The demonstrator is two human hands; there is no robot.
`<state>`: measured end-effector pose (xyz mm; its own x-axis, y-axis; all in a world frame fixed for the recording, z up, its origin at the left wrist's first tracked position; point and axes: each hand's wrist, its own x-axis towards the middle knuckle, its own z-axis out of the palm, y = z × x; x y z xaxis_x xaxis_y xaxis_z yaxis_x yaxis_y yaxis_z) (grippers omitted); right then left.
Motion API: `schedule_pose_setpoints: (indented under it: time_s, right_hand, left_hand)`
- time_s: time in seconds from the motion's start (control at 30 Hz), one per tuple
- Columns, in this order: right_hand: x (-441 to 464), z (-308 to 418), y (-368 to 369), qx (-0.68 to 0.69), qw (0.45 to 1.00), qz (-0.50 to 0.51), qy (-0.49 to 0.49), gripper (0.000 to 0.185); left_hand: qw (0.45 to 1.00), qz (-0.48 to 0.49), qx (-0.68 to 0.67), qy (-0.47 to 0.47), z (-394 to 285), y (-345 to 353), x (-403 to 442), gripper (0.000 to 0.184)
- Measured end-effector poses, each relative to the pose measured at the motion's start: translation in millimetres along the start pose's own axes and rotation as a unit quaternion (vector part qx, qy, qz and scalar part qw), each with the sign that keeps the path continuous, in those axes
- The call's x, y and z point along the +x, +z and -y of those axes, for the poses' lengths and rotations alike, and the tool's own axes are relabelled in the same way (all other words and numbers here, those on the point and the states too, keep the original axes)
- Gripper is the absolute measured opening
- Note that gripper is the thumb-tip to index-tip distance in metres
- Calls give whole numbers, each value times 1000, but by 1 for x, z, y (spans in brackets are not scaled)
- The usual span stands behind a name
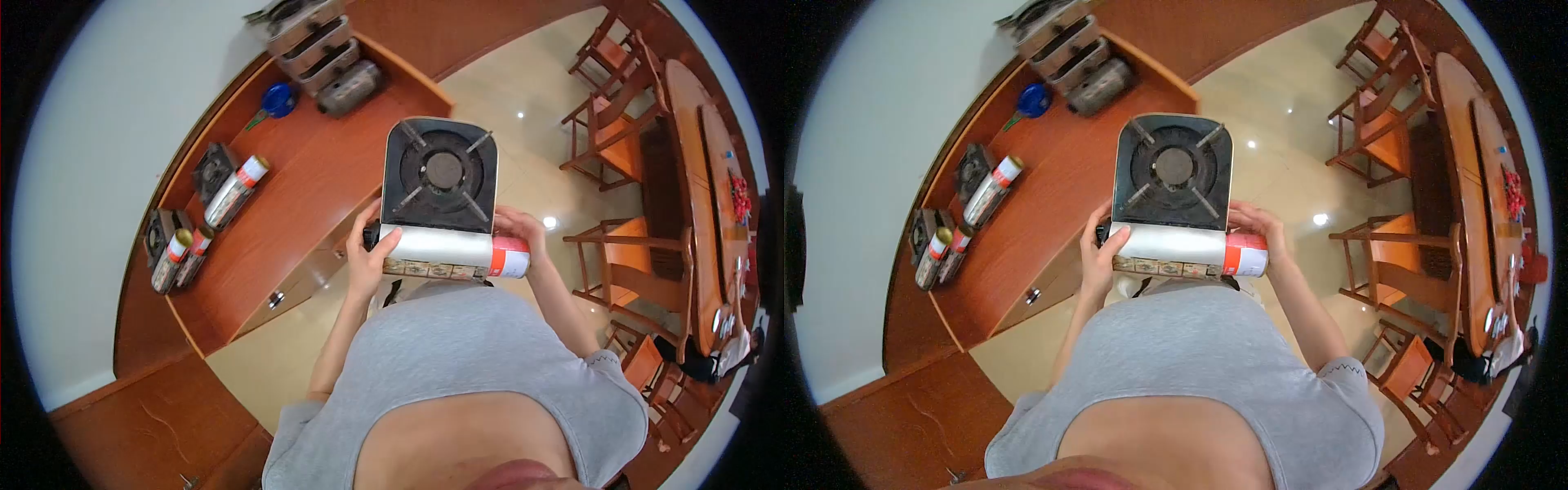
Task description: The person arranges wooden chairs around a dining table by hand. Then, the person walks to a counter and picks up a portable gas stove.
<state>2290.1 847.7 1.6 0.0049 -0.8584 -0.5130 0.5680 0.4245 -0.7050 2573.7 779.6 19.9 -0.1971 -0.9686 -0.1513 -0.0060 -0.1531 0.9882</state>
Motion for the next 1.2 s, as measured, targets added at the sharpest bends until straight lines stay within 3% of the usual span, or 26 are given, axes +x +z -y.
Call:
schedule_pose_setpoints:
  time_s: [0.1, 0.23, 0.5, 0.67, 0.73, 0.9, 1.2]
  right_hand:
    - [7, -1, 10, 13, 997, 6, -82, 65]
    - [-2, -20, 12, 9, 989, -65, -133, 63]
    - [-15, -28, 23, 70, 982, -119, -130, 53]
    - [-30, -20, 32, 51, 984, -122, -122, 55]
    - [-35, -16, 38, -24, 983, -147, -108, 54]
    - [-37, -22, 45, 27, 981, -147, -123, 53]
    - [-24, -24, 30, -2, 974, -155, -166, 49]
  left_hand:
    - [997, 29, 2, 71, 8, -7, 27, 59]
    - [994, 70, -73, 46, 24, -12, 35, 60]
    - [985, 122, -102, 62, 43, -8, 60, 58]
    - [979, 114, -167, 0, 42, -10, 48, 55]
    - [978, 111, -179, -2, 46, -9, 48, 55]
    - [968, 140, -207, -19, 32, -10, 40, 56]
    - [969, 139, -202, 28, 54, -6, 59, 55]
